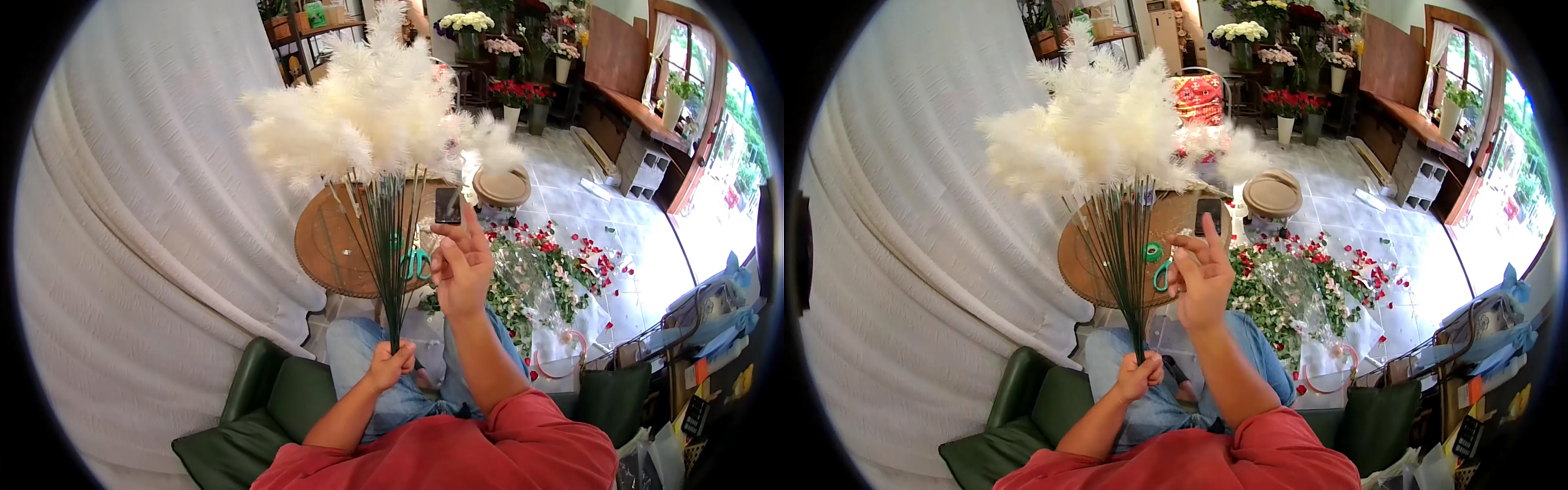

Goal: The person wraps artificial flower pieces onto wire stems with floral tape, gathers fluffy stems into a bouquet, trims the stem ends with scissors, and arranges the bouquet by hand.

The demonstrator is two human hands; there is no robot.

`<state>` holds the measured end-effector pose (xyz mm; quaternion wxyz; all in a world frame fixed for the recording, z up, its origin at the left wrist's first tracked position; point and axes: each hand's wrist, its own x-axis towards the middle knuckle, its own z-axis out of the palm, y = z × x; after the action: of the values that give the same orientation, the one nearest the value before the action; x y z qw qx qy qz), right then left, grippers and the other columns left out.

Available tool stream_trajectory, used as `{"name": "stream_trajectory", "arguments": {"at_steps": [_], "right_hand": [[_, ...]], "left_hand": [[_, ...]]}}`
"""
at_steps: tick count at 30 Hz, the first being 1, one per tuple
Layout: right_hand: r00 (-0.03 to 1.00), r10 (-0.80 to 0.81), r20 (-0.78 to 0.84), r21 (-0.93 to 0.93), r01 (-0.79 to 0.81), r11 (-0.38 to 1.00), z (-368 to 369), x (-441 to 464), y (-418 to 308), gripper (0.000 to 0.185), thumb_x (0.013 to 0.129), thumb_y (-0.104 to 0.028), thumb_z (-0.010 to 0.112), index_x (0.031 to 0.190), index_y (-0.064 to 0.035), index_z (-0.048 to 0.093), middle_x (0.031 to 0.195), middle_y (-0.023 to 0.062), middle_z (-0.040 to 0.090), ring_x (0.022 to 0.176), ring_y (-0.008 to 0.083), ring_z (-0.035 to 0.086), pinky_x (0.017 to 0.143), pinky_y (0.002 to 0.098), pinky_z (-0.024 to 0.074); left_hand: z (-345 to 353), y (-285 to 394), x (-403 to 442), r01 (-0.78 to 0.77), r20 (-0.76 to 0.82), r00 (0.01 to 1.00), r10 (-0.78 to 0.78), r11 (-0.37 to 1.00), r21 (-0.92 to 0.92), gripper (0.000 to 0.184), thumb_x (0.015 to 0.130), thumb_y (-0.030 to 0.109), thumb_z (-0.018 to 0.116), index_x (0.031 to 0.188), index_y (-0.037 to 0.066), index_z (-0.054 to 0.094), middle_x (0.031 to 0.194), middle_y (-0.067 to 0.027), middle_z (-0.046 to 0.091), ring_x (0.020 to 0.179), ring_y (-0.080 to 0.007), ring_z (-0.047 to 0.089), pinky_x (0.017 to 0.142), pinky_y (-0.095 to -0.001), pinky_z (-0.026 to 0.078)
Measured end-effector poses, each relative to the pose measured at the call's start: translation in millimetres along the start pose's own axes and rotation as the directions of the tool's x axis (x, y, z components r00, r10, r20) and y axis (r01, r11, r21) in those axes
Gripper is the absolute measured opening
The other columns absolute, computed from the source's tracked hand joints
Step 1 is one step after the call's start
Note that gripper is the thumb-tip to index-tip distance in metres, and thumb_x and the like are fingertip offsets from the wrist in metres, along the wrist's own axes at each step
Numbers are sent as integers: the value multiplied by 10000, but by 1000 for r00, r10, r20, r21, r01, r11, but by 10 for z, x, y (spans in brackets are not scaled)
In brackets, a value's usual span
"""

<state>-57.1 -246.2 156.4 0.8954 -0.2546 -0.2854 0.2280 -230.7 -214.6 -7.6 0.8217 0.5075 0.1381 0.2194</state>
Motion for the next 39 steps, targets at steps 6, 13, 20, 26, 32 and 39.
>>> {"name": "stream_trajectory", "arguments": {"at_steps": [6, 13, 20, 26, 32, 39], "right_hand": [[997, 63, 35, -158, -56, 986, -386, -18, 180, 448, 932, -59, 590, 1360, 15, 481, 1055, 114, 667, 802, 125, 622, 676, 254, 504], [588, 668, 457, 203, -800, 565, -337, -435, 386, 518, 921, -291, 658, 1296, 19, 483, 1025, 135, 655, 836, 188, 635, 718, 291, 512], [515, 736, 440, -73, -796, 601, -349, -655, 551, 402, 980, -243, 598, 668, -129, 372, 520, -56, 317, 418, 45, 281, 399, 229, 207], [634, 743, 214, -72, -748, 660, -462, -619, 462, 326, 980, -210, 587, 706, -121, 436, 532, -59, 334, 432, 49, 269, 407, 239, 208], [780, 626, 13, -174, -615, 769, -756, -500, 227, 314, 985, -207, 578, 717, -91, 466, 519, -35, 347, 417, 67, 274, 406, 256, 204], [850, 518, -94, -196, -526, 828, -818, -559, 37, 342, 980, -249, 593, 698, -84, 492, 516, -35, 376, 414, 67, 302, 400, 265, 228]], "left_hand": [[26, -24, -1, 51, 39, 998, -51, 999, -6, 364, 1010, 195, 511, 675, 95, 411, 556, 13, 354, 459, -89, 279, 438, -259, 245], [43, -92, -8, 113, 131, 986, -101, 990, -87, 329, 1008, 151, 490, 699, 93, 397, 540, 20, 319, 446, -92, 259, 444, -272, 230], [9, -100, -12, 202, 168, 968, -188, 976, -74, 83, 949, 73, 528, 896, 85, 466, 577, -2, 393, 450, -115, 334, 452, -281, 272], [-164, 91, 299, 15, 215, 977, 6, 995, -95, 401, 884, 135, 683, 1234, 25, 522, 1136, -78, 575, 1013, -164, 589, 824, -298, 492], [-555, 353, 1240, -266, 157, 963, 219, 865, 425, 372, 814, 103, 731, 1151, 27, 592, 1198, -74, 612, 1016, -174, 605, 859, -328, 486], [-66, 605, 1840, 173, -172, 949, 266, 16, 985, 393, 772, 312, 745, 961, -23, 666, 912, -230, 678, 865, -357, 674, 750, -448, 534]]}}
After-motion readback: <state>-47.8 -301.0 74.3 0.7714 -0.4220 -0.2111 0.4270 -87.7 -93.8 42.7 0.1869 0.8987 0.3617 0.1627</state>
